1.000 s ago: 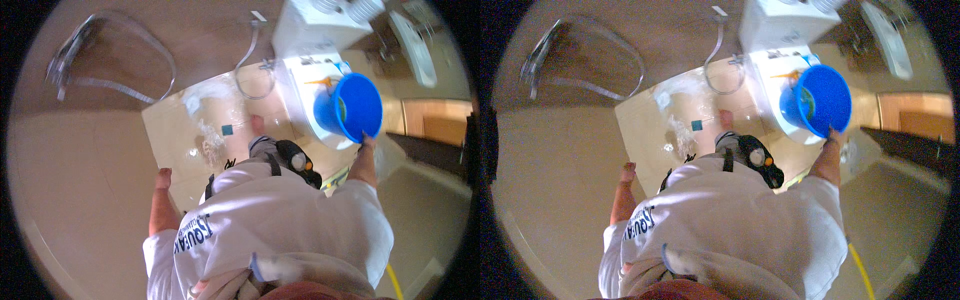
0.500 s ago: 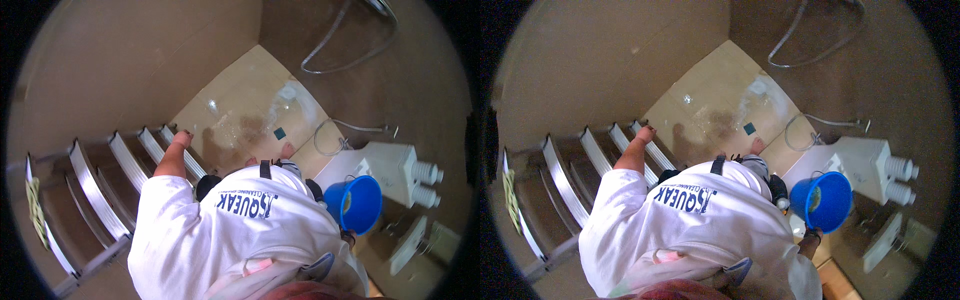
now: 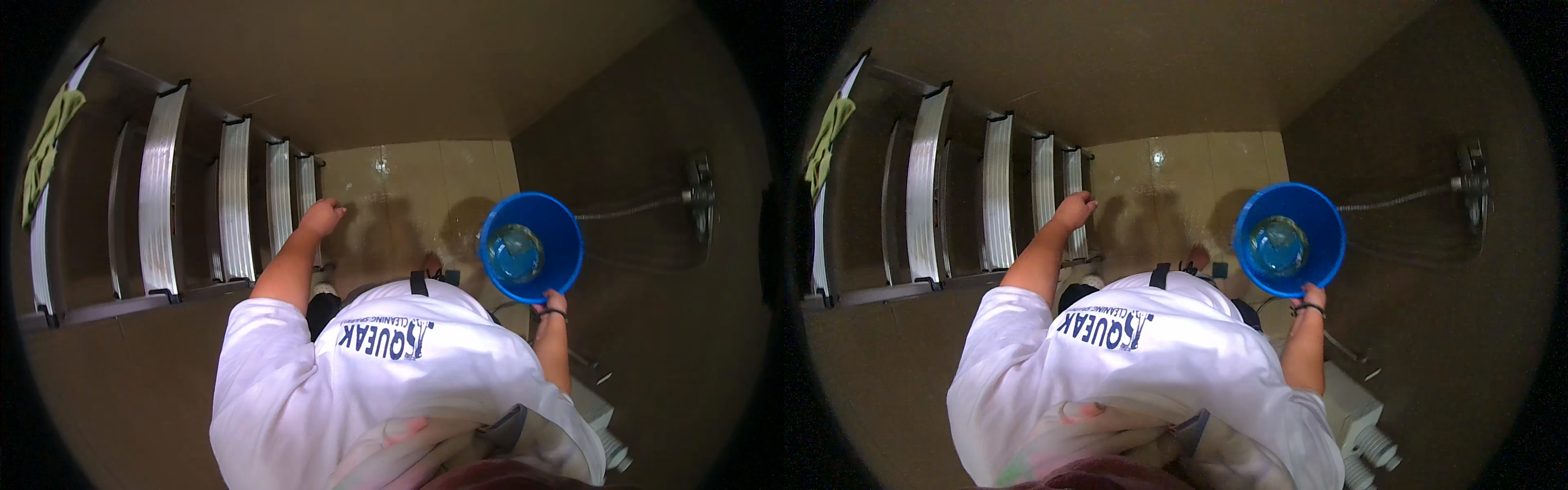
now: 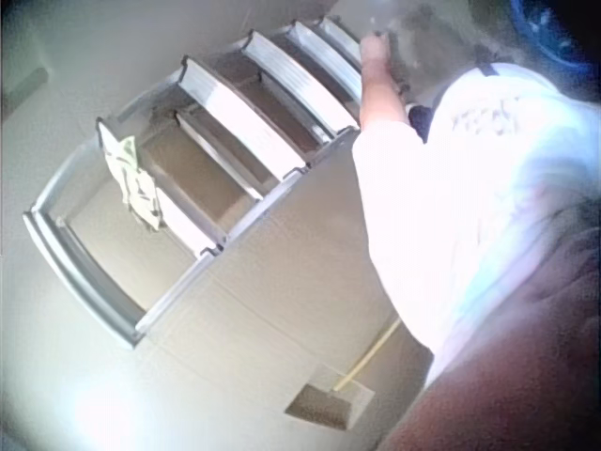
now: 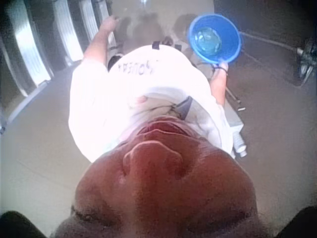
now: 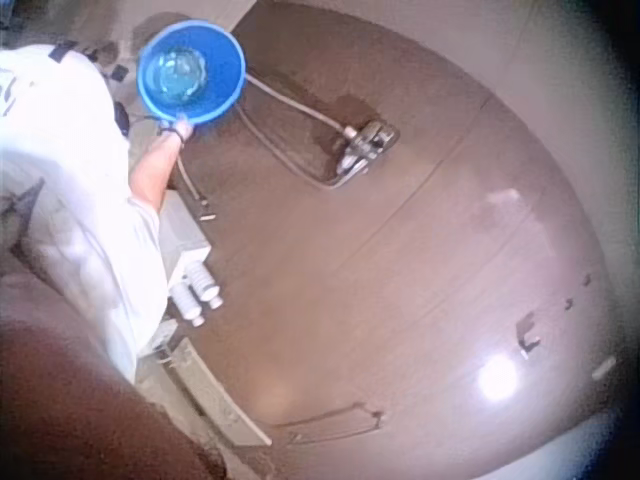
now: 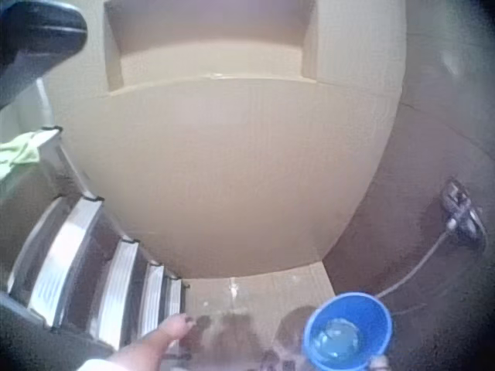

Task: The person rinses a bathroom wall using a shower head and then scrubs the tiles with a sponge from a bucket.

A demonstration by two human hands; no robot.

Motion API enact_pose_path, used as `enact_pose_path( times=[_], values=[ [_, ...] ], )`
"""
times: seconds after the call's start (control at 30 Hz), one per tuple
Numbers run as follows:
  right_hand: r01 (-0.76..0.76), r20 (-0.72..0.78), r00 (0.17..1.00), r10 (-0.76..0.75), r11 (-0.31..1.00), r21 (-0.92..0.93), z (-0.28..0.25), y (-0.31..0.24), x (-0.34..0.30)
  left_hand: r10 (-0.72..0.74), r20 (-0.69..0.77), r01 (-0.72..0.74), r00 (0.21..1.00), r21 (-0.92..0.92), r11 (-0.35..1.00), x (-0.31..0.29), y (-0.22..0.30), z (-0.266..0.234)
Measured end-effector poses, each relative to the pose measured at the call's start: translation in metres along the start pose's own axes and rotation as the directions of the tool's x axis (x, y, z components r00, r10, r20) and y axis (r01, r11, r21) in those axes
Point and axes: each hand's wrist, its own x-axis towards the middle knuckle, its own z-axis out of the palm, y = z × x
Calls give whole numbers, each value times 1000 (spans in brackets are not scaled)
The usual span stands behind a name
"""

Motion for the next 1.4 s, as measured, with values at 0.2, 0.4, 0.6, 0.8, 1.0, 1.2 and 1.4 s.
enact_pose_path(
  times=[0.2,0.4,0.6,0.8,1.0,1.2,1.4],
  values=[
    [368,375,906,-197,804,-467,182,-68,13,228,-240,-234,944,3,972,0,82,-5],
    [620,680,721,-132,561,-549,304,-91,-9,229,-252,-264,940,-116,957,19,105,0],
    [750,791,611,-36,344,-564,382,-81,-33,154,-114,-162,981,-61,985,75,66,28],
    [923,925,377,-42,101,-371,440,-58,-26,-46,131,55,990,-64,996,167,34,44],
    [916,918,395,32,-87,-391,489,-45,5,-287,-56,234,956,-437,868,266,-14,118],
    [959,956,281,88,-4,-282,523,-19,87,-219,-119,208,968,-97,973,373,-80,265],
    [939,936,340,95,24,-344,531,4,153,-363,27,350,931,209,913,405,-47,284]
  ],
)
